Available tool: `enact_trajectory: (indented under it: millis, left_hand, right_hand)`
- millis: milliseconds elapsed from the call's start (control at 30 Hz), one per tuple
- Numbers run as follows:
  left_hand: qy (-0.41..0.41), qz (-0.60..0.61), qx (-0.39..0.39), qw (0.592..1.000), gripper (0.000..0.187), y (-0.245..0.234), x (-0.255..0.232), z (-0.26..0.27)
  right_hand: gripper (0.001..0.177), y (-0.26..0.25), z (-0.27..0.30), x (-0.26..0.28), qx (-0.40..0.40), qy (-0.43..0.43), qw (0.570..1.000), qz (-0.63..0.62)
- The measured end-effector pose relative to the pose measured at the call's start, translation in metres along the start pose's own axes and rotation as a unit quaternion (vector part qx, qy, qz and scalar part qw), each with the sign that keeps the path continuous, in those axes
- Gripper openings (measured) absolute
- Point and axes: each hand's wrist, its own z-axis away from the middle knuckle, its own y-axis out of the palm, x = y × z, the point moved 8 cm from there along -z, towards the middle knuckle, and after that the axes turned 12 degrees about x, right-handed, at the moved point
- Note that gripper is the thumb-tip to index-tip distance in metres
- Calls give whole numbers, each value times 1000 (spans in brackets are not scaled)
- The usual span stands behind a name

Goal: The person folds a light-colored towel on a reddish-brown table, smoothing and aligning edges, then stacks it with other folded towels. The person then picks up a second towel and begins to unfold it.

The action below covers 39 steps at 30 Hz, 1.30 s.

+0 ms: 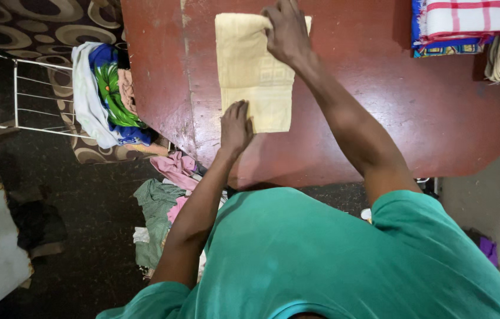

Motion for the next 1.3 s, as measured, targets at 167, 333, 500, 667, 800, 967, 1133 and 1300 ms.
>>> enact_trajectory:
  millis: [167,333,500,667,800,967,1133,1300]
  left_hand:
    - [-90,153,-88,980,37,-2,42,-18]
    - [-253,448,-73,854,27,35,126,-34]
    - [-273,784,2,557,43,67,149,-40]
    - [-256,689,36,677,41,56,152,-43]
    - [-299,628,17,718,33,55,155,-41]
    - [-215,356,-83,905,31,6,131,-30]
    - [-92,25,-10,995,63,-10,51,-9]
    - [59,-129,20,990,72,5,-1,6]
  right_hand:
    - [34,-35,68,58,-43,-27,999,-19]
    - [37,-25,149,109,-24,-5,999,-39]
    - [39,20,222,138,-9,57,994,-93]
    - [36,71,264,144,28,73,993,-87]
    - [33,94,276,147,45,60,995,-70]
    - [30,97,276,128,54,95,985,-133]
    - [49,83,257,82,-38,170,982,-78]
    - [65,108,225,50,13,188,982,15]
